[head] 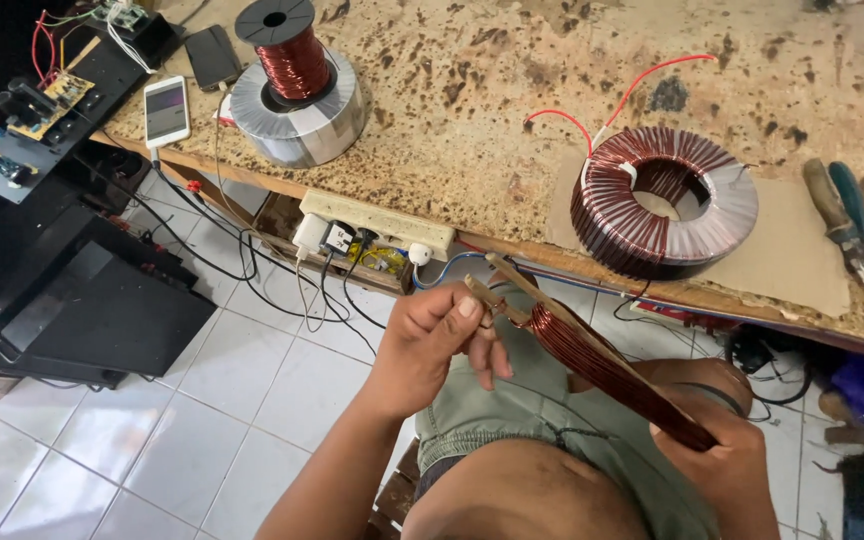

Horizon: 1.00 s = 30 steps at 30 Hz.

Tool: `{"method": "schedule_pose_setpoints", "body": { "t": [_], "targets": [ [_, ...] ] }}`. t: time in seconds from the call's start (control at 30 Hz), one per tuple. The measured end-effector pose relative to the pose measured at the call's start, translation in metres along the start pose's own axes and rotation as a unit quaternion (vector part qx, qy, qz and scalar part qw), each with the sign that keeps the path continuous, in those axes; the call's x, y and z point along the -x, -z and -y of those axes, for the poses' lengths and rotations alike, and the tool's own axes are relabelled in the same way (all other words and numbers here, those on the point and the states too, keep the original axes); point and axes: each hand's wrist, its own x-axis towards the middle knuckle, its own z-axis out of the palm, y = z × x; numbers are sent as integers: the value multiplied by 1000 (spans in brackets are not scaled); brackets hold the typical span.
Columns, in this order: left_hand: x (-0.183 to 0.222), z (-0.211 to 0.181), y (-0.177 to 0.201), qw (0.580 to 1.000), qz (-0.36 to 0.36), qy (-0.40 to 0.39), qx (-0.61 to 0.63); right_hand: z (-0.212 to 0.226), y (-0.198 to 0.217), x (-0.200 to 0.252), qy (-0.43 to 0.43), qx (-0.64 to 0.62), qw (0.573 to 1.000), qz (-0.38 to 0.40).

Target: Preparing and winding copper wire onto a toroidal transformer core using a wooden shuttle and hand tools.

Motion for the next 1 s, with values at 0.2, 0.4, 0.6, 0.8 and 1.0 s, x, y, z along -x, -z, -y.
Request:
{"method": "schedule_pose_setpoints", "body": {
  "t": [0.2,0.4,0.6,0.8,1.0],
  "targets": [
    [2,0,0,998,-37,37,38,9,3,6,78,59,994,-51],
    [-1,15,-8,967,-80,131,205,-11,11,-2,221,203,941,-157],
    [4,-8,0,982,-64,0,-178,-20,36,-3,201,272,937,-93],
    [3,-10,20,895,-13,-64,-441,18,64,-5,235,297,915,-140],
    [5,-10,41,942,80,-37,-324,28,83,3,216,340,907,-120]
  ]
}}
